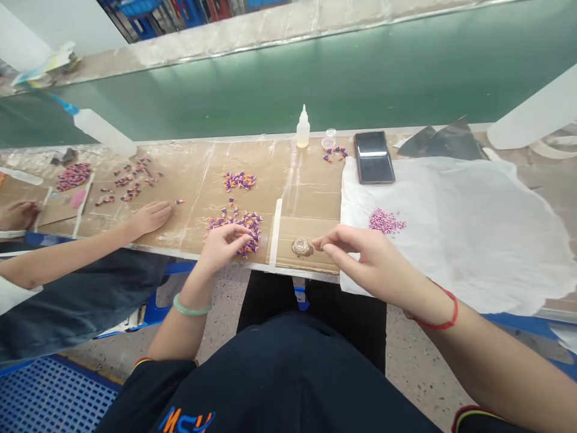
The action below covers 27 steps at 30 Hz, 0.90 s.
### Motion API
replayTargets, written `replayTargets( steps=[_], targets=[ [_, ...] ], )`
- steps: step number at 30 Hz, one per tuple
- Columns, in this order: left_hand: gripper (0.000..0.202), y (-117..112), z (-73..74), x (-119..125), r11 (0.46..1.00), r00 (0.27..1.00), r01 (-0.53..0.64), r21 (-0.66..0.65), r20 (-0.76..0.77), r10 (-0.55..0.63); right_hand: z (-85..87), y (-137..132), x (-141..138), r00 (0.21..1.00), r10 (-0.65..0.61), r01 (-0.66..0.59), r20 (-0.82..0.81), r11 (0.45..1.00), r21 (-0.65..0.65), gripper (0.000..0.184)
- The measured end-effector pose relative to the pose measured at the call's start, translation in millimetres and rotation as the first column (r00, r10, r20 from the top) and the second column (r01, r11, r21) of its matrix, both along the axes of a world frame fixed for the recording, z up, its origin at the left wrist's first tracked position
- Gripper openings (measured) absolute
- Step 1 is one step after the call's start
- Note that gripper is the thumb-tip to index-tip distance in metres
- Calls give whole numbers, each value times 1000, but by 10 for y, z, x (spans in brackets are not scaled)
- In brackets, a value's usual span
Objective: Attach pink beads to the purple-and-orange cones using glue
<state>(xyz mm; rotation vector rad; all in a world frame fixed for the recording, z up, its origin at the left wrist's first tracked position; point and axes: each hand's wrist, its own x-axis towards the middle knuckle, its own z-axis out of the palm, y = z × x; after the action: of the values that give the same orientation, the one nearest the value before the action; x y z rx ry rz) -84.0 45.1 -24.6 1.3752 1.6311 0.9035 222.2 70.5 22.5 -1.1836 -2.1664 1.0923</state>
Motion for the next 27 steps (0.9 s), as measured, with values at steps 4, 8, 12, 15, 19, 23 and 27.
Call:
replayTargets(
  steps=[4, 8, 12, 15, 19, 23, 27],
  targets=[
    [23, 326, -40, -451, 995, 967, -75, 66, -240, 89, -75, 12, 157, 995, -101, 102, 13, 992, -71, 28],
    [17, 691, -25, -732, 967, 906, -187, 174, -349, 238, -52, 3, 208, 986, -169, 169, 9, 974, -151, 33],
    [15, 935, -40, -737, 990, 837, -140, 0, -535, 119, -55, 0, 231, 975, -220, 218, 7, 959, -183, 43],
    [10, 1009, -72, -629, 987, 781, -149, -52, -619, 85, -86, -7, 245, 968, -252, 248, 6, 947, -205, 48],
    [5, 1025, -76, -525, 989, 762, -141, -36, -642, 86, -105, -24, 273, 963, -268, 257, -21, 941, -218, 45],
    [13, 913, 3, -477, 992, 812, -121, 44, -570, 124, -93, -50, 382, 930, -357, 336, -86, 923, -187, 37],
    [16, 643, 95, -351, 958, 947, -182, 220, -225, 231, -180, -66, 593, 842, -509, 489, -180, 860, -146, 24]
  ],
)
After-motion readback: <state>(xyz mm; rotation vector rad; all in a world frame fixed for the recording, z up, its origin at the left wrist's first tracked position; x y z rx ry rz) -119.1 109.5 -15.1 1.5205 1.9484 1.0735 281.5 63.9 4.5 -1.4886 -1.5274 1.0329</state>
